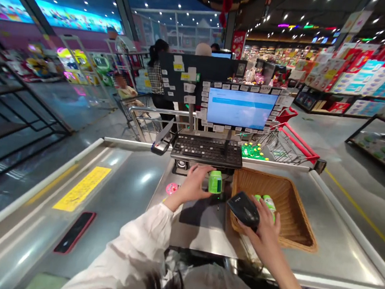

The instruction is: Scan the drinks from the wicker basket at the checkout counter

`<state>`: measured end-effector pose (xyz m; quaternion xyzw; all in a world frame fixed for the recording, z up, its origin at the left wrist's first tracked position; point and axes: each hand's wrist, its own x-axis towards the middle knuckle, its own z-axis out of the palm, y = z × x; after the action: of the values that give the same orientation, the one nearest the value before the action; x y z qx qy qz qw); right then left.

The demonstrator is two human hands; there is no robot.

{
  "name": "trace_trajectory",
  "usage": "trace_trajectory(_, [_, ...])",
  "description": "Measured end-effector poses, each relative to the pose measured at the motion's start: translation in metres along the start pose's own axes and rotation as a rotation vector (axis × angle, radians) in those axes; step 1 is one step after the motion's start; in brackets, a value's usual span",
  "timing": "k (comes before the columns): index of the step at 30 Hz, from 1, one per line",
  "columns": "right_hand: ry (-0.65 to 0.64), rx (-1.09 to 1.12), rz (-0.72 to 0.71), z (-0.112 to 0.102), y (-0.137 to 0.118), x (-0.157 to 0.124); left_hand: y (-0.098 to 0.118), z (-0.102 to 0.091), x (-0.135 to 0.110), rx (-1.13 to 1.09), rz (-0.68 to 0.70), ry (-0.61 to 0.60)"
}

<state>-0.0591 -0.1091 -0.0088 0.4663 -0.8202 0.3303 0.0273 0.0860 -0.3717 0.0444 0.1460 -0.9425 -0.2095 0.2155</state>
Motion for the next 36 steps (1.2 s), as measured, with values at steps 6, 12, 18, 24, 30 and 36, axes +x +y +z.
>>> trace_trajectory(6, [-0.037,0.057,-0.088,0.014,-0.027,0.009,-0.004,-0.027,-0.033,0.025,-0.113,0.09])
trace_trajectory(12, [-0.082,0.015,-0.253,0.024,-0.045,0.017,-0.01,-0.032,-0.058,0.052,-0.108,0.079])
trace_trajectory(18, [-0.091,-0.007,-0.304,0.036,-0.048,0.023,-0.022,-0.047,-0.064,0.246,0.016,-0.034])
trace_trajectory(24, [-0.141,-0.03,-0.349,0.031,-0.055,0.033,-0.025,-0.054,-0.065,0.225,0.023,-0.059])
trace_trajectory(30, [-0.155,-0.077,-0.416,0.027,-0.065,0.03,-0.025,-0.059,-0.061,0.25,0.091,-0.062])
trace_trajectory(36, [-0.129,-0.102,-0.439,0.027,-0.067,0.027,-0.026,-0.057,-0.058,0.266,0.104,-0.082])
